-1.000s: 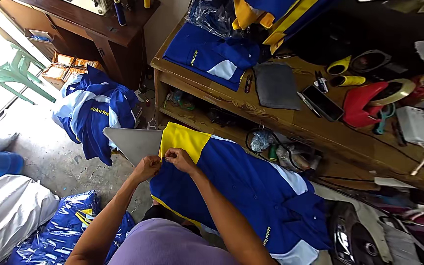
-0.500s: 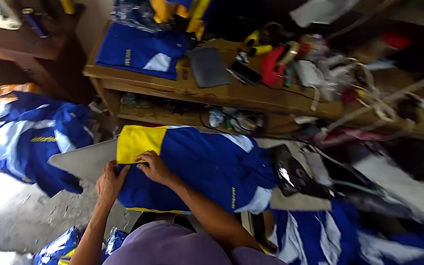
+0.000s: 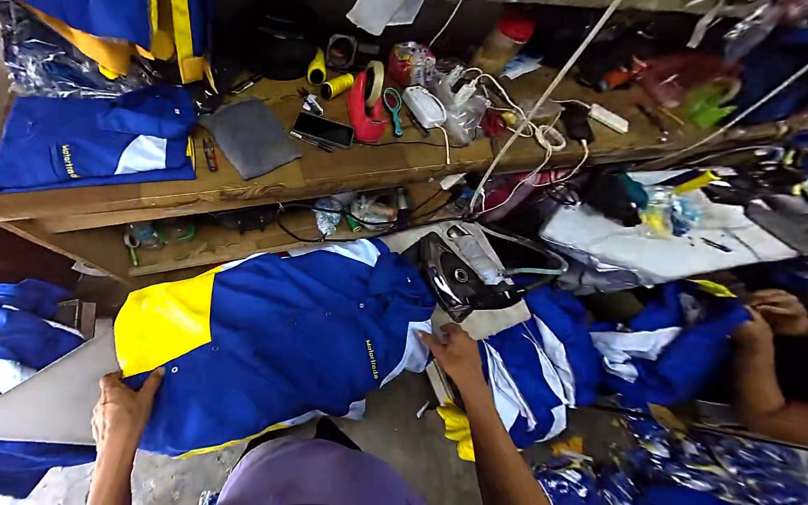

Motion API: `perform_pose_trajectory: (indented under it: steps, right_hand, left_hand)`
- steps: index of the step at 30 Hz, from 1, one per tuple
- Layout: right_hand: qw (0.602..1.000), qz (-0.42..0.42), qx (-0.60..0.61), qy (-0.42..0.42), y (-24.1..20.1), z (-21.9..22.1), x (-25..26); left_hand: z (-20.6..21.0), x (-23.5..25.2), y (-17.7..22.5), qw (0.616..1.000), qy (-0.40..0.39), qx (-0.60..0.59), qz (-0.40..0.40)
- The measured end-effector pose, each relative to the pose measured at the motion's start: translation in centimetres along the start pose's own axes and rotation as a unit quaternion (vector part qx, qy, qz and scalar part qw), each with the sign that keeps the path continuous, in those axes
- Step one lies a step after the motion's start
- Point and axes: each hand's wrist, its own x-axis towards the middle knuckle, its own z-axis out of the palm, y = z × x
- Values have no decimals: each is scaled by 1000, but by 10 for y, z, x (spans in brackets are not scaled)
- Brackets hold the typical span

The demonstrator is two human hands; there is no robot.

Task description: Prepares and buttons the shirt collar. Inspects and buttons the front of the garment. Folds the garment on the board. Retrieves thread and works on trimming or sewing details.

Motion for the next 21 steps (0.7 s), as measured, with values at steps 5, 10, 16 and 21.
perform_pose_trajectory:
  steps: [5,10,16,21]
  right_hand:
    - [994,-90,-37,39,-9,34,6]
    - [960,-126,220,-116,8,10,2]
    - [913,9,204,-354,99,-20,-32]
    - [969,-103,-1,-226,73,-24,-14]
  left_hand:
    - [21,3,18,989,6,61,135]
    - [-13,2,-11,988,-64,-118,71]
    - [-40,-37,-106,957,-199,-211,-4]
    - [-28,-35,-83,997,-74,-10,-20]
